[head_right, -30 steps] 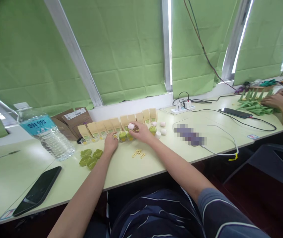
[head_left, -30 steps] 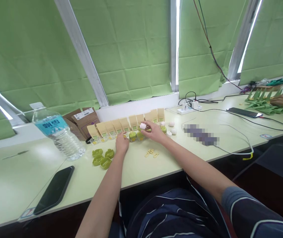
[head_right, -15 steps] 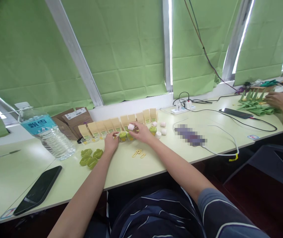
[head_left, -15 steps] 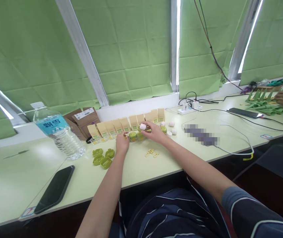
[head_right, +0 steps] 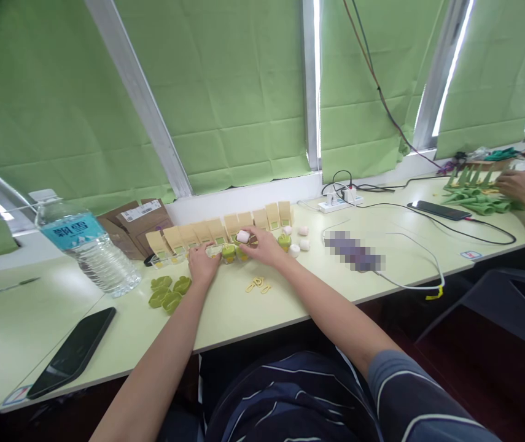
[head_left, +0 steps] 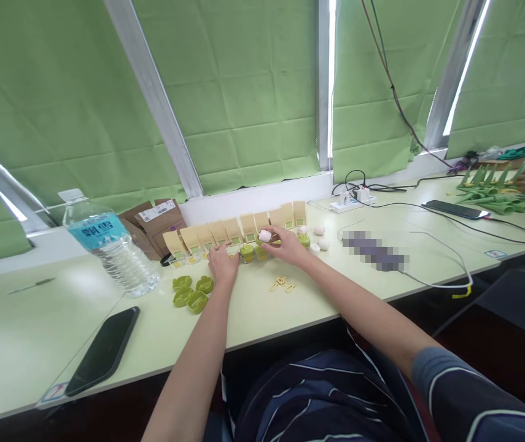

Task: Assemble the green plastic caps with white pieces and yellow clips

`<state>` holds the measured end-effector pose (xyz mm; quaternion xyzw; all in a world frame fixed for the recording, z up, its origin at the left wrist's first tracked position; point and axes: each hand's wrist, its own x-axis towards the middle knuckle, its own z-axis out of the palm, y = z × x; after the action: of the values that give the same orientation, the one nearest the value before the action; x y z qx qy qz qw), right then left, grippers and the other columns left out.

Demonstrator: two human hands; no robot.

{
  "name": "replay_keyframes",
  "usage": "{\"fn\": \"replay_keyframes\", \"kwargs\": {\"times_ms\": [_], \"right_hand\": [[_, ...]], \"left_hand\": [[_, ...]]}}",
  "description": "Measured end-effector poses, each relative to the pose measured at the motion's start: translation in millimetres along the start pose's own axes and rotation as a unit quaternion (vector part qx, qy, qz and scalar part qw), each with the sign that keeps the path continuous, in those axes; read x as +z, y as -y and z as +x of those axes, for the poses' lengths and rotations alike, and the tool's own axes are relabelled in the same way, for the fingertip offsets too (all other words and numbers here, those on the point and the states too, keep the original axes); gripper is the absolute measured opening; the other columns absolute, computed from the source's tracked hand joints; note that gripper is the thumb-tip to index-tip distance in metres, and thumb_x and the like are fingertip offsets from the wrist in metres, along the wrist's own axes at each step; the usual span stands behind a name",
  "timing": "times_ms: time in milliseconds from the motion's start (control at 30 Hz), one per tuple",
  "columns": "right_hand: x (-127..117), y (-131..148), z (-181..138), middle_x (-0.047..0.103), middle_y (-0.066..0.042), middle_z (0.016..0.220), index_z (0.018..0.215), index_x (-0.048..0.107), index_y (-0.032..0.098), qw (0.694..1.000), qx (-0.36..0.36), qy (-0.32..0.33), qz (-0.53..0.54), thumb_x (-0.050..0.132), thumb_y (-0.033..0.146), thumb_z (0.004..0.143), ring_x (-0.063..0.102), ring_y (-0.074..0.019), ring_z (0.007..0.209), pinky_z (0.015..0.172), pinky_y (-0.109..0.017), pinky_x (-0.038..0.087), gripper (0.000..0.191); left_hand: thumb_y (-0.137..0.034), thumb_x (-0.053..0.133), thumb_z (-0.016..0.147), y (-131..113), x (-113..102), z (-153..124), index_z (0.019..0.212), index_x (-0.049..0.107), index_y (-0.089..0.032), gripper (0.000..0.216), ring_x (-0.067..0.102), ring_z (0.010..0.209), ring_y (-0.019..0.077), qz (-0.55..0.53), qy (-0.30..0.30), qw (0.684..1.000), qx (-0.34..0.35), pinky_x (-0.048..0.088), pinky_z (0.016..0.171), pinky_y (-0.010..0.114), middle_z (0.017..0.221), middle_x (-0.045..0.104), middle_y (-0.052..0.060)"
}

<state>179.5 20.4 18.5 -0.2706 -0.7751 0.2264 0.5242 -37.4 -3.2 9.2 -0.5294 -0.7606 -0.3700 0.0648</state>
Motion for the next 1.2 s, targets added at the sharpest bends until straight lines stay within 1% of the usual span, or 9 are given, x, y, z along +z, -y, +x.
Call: {"fn": "replay_keyframes", "kwargs": {"times_ms": [267, 367, 633, 733, 833, 933, 1000, 1067, 1200], "right_hand": [[-0.3, 1.6, -0.1, 0.070, -0.007, 0.110, 0.121, 0.061, 0.019, 1.000, 0.005, 0.005, 0.008, 0.069, 0.029, 0.081, 0.069, -0.0161, 0.086, 0.081, -0.031, 0.057, 0.041], [-0.2, 1.5, 0.0, 0.070, -0.008, 0.111, 0.121, 0.061, 0.019, 1.000, 0.002, 0.009, 0.009, 0.069, 0.029, 0.082, 0.069, -0.0162, 0.087, 0.081, -0.031, 0.057, 0.041], [0.7, -1.1, -0.5, 0.069, -0.008, 0.114, 0.123, 0.059, 0.020, 1.000, 0.002, 0.009, 0.020, 0.069, 0.028, 0.081, 0.069, -0.0160, 0.086, 0.080, -0.031, 0.058, 0.044], [1.0, -1.4, -0.6, 0.069, -0.008, 0.115, 0.123, 0.059, 0.021, 1.000, 0.005, 0.011, 0.019, 0.070, 0.028, 0.081, 0.069, -0.0158, 0.086, 0.079, -0.031, 0.058, 0.044], [0.6, -0.5, -0.6, 0.069, -0.008, 0.114, 0.123, 0.059, 0.021, 1.000, 0.005, 0.013, 0.017, 0.070, 0.028, 0.081, 0.069, -0.0158, 0.087, 0.080, -0.031, 0.058, 0.044], [-0.1, 0.6, -0.6, 0.069, -0.008, 0.114, 0.123, 0.059, 0.020, 1.000, 0.001, 0.012, 0.016, 0.070, 0.028, 0.081, 0.069, -0.0162, 0.088, 0.081, -0.031, 0.058, 0.044], [-0.3, 0.8, -0.5, 0.069, -0.008, 0.113, 0.123, 0.059, 0.019, 1.000, -0.001, 0.011, 0.013, 0.070, 0.028, 0.081, 0.069, -0.0163, 0.088, 0.081, -0.031, 0.058, 0.044], [-0.1, 0.3, -0.3, 0.069, -0.008, 0.113, 0.122, 0.059, 0.019, 1.000, -0.003, 0.011, 0.010, 0.070, 0.028, 0.081, 0.069, -0.0163, 0.088, 0.081, -0.031, 0.057, 0.044], [0.6, -2.3, -0.1, 0.069, -0.008, 0.115, 0.123, 0.059, 0.020, 1.000, -0.008, 0.008, 0.004, 0.070, 0.028, 0.080, 0.069, -0.0166, 0.089, 0.083, -0.032, 0.057, 0.045]], "left_hand": [[-0.035, 0.063, 0.081, -0.9, -1.0, -1.5, 0.128, 0.060, -0.027, 0.048, 0.050, 0.126, 0.0347, 0.038, 0.067, 0.997, -0.027, 0.044, 0.101, 0.046, 0.126, 0.057, 0.016], [-0.035, 0.061, 0.082, -0.7, 0.1, -0.9, 0.127, 0.060, -0.027, 0.046, 0.051, 0.126, 0.0350, 0.042, 0.076, 0.996, -0.034, 0.044, 0.100, 0.047, 0.125, 0.058, 0.016], [-0.034, 0.062, 0.079, 4.3, 4.3, 3.1, 0.108, 0.066, -0.025, 0.031, 0.059, 0.110, 0.0332, -0.031, 0.021, 0.999, -0.021, 0.046, 0.094, 0.049, 0.111, 0.062, 0.014], [-0.034, 0.064, 0.077, 5.7, 5.3, 3.7, 0.104, 0.066, -0.025, 0.028, 0.060, 0.107, 0.0324, -0.039, 0.021, 0.999, -0.024, 0.047, 0.092, 0.048, 0.109, 0.062, 0.014], [-0.033, 0.065, 0.077, 5.4, 4.9, 3.6, 0.100, 0.065, -0.024, 0.025, 0.059, 0.109, 0.0327, -0.034, 0.029, 0.999, -0.030, 0.047, 0.092, 0.048, 0.109, 0.061, 0.013], [-0.032, 0.064, 0.078, 3.9, 3.4, 3.2, 0.098, 0.064, -0.024, 0.022, 0.058, 0.111, 0.0324, -0.036, 0.033, 0.998, -0.043, 0.045, 0.095, 0.048, 0.112, 0.058, 0.014], [-0.032, 0.064, 0.078, 2.4, 2.3, 3.1, 0.098, 0.062, -0.023, 0.022, 0.058, 0.111, 0.0306, -0.051, 0.028, 0.997, -0.049, 0.045, 0.097, 0.047, 0.114, 0.057, 0.013], [-0.031, 0.064, 0.078, 0.8, 1.2, 3.3, 0.096, 0.061, -0.022, 0.020, 0.057, 0.110, 0.0279, -0.076, 0.007, 0.996, -0.045, 0.044, 0.100, 0.045, 0.113, 0.056, 0.012], [-0.028, 0.063, 0.080, -2.8, -1.3, 3.7, 0.089, 0.056, -0.022, 0.013, 0.051, 0.114, 0.0250, -0.119, -0.064, 0.991, -0.022, 0.042, 0.104, 0.041, 0.102, 0.057, 0.008]]}}
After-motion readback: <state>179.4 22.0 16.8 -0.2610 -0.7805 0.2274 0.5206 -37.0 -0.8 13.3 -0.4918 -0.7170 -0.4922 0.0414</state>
